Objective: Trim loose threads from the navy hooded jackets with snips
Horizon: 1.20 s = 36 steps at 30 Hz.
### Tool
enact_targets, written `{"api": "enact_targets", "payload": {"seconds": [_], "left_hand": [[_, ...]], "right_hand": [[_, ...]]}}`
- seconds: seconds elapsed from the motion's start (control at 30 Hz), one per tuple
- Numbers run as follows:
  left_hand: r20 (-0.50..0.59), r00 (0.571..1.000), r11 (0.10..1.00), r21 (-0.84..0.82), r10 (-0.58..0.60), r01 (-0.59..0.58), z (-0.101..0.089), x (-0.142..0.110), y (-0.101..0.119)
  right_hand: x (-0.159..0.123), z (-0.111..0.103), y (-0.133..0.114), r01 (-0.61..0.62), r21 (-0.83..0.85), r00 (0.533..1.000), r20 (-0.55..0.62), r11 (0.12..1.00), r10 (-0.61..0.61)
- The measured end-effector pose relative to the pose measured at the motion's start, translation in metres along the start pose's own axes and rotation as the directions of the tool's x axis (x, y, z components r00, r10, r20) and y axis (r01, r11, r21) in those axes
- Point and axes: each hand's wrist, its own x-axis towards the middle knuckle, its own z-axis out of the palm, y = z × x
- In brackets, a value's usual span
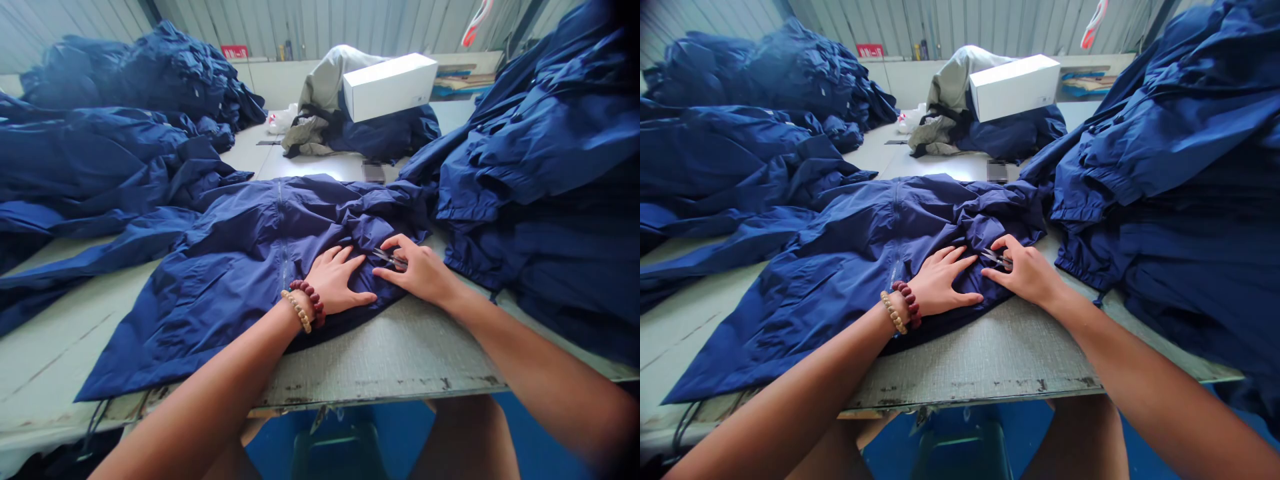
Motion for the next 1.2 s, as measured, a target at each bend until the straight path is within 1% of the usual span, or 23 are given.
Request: {"api": "enact_targets", "payload": {"seconds": [0.1, 0.17, 0.23, 0.3, 0.4, 0.53, 0.6, 0.67, 0.77, 0.83, 0.9, 1.0, 1.1, 1.17, 1.2], "left_hand": [[-0.033, 0.999, 1.000, -0.003, 0.019, -0.019, 0.002, 0.000, -0.004], [-0.047, 0.999, 1.000, -0.009, 0.027, -0.027, 0.003, 0.000, -0.006], [-0.050, 0.998, 1.000, -0.007, 0.026, -0.027, 0.001, 0.000, -0.007], [-0.032, 0.999, 1.000, 0.007, 0.024, -0.024, -0.001, -0.001, -0.006], [0.012, 1.000, 0.999, 0.026, 0.020, -0.021, -0.004, -0.002, -0.004], [0.049, 0.999, 1.000, 0.024, 0.002, -0.003, -0.001, 0.000, -0.006], [0.073, 0.997, 1.000, 0.023, -0.006, 0.005, 0.002, 0.001, -0.007], [0.092, 0.996, 1.000, 0.026, -0.010, 0.008, 0.003, 0.003, -0.009], [0.116, 0.993, 0.999, 0.038, -0.002, -0.002, 0.003, 0.006, -0.009], [0.127, 0.992, 0.999, 0.045, 0.010, -0.016, 0.001, 0.006, -0.009], [0.103, 0.994, 0.998, 0.050, 0.032, -0.037, 0.001, 0.004, -0.006], [0.073, 0.994, 0.995, 0.057, 0.077, -0.081, 0.003, 0.001, 0.001], [0.116, 0.987, 0.990, 0.070, 0.112, -0.121, 0.008, -0.007, 0.015], [0.115, 0.982, 0.983, 0.090, 0.147, -0.157, 0.011, -0.021, 0.027], [0.092, 0.982, 0.979, 0.106, 0.166, -0.176, 0.013, -0.032, 0.033]], "right_hand": [[0.000, -0.001, 0.002, -0.002, -0.012, 0.997, 0.075, 1.000, 0.003], [0.000, -0.004, 0.005, -0.005, 0.029, 0.990, 0.144, 1.000, 0.001], [0.001, -0.006, 0.009, -0.018, 0.073, 0.983, 0.185, 0.997, 0.005], [0.003, -0.006, 0.015, -0.048, 0.118, 0.983, 0.182, 0.992, 0.026], [0.007, -0.004, 0.022, -0.122, 0.198, 0.986, 0.135, 0.973, 0.096], [0.012, 0.001, 0.026, -0.195, 0.283, 0.981, 0.072, 0.939, 0.182], [0.012, 0.004, 0.025, -0.195, 0.281, 0.981, 0.058, 0.940, 0.186], [0.011, 0.008, 0.023, -0.141, 0.212, 0.990, 0.045, 0.967, 0.135], [0.006, 0.013, 0.020, -0.032, -0.014, 0.999, 0.006, 0.999, 0.032], [-0.001, 0.014, 0.018, 0.004, -0.156, 1.000, -0.007, 0.988, -0.005], [-0.014, 0.011, 0.015, 0.016, -0.236, 1.000, 0.016, 0.972, -0.012], [-0.040, 0.002, 0.012, 0.042, -0.277, 0.996, 0.090, 0.960, -0.018], [-0.069, -0.008, 0.007, 0.045, -0.280, 0.991, 0.134, 0.959, -0.008], [-0.089, -0.014, 0.003, 0.032, -0.270, 0.990, 0.141, 0.962, 0.006], [-0.099, -0.016, 0.002, 0.031, -0.270, 0.990, 0.142, 0.962, 0.008]]}}
